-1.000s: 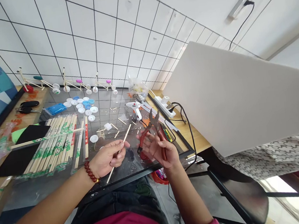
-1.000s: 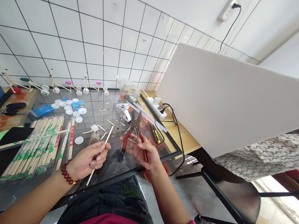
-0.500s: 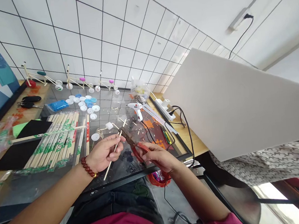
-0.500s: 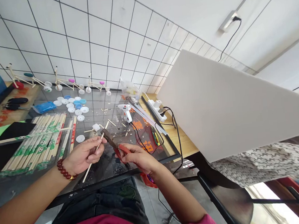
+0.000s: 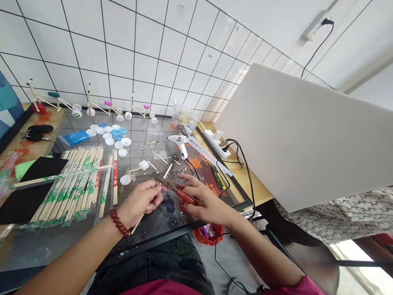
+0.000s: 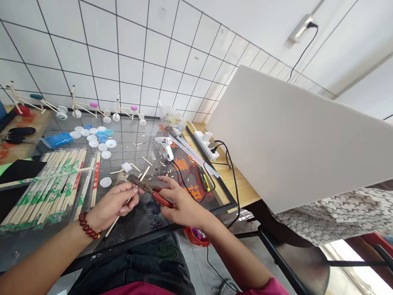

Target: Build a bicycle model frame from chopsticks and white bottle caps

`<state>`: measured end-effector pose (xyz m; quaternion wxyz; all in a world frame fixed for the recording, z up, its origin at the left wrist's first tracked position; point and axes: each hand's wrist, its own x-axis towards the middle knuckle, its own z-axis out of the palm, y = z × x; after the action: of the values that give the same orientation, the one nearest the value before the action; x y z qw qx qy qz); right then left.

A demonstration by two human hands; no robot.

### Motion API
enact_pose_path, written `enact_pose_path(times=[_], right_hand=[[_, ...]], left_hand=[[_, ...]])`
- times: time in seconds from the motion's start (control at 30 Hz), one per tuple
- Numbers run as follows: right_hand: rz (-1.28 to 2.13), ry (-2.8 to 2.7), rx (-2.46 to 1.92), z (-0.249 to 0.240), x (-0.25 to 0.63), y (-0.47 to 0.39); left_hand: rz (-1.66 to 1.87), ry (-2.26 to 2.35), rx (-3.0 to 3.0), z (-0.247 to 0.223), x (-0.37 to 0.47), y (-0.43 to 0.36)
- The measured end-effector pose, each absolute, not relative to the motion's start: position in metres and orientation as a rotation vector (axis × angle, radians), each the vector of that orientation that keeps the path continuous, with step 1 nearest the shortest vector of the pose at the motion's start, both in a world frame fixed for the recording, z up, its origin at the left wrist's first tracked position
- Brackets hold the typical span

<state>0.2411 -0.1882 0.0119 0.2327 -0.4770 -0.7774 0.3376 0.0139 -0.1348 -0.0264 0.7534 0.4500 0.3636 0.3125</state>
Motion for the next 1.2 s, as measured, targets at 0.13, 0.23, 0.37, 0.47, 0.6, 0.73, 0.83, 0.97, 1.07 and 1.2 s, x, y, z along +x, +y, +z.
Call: enact_pose_path(times=[0.13,0.23,0.37,0.47,0.6,0.73,0.83,0.97,1.07,1.2], right_hand=[[0.811,-2.138,-1.372,0.000,0.240,-0.187],[0.652,-2.032,-1.488,-0.007,0.240,-0.185],[0.679,-2.074,-1.573,-0.004,0.241,-0.184],[0.762,-2.248,-1.537,0.003,0.239,-0.185],[0.858,-2.341,-1.442,0.008,0.235,-0.187],[0.938,-2.351,-1.435,0.012,0.235,-0.187],[0.952,-2.373,-1.429,0.016,0.239,-0.185],[0.985,-2.395,-1.433,0.017,0.243,-0.185],[1.017,-2.417,-1.417,0.014,0.243,-0.186],[0.953,-2.496,-1.404,0.012,0.241,-0.185]], left_hand=[[0.738,0.829,1.068,-0.030,0.017,-0.138],[0.781,0.829,1.110,-0.033,0.019,-0.142],[0.782,0.823,1.107,-0.033,0.021,-0.144],[0.776,0.824,1.094,-0.033,0.021,-0.143],[0.750,0.827,1.075,-0.032,0.020,-0.141],[0.743,0.835,1.103,-0.030,0.018,-0.139],[0.739,0.844,1.127,-0.029,0.017,-0.138],[0.739,0.835,1.091,-0.029,0.018,-0.140],[0.728,0.801,1.027,-0.029,0.018,-0.140],[0.690,0.756,0.943,-0.029,0.016,-0.139]])
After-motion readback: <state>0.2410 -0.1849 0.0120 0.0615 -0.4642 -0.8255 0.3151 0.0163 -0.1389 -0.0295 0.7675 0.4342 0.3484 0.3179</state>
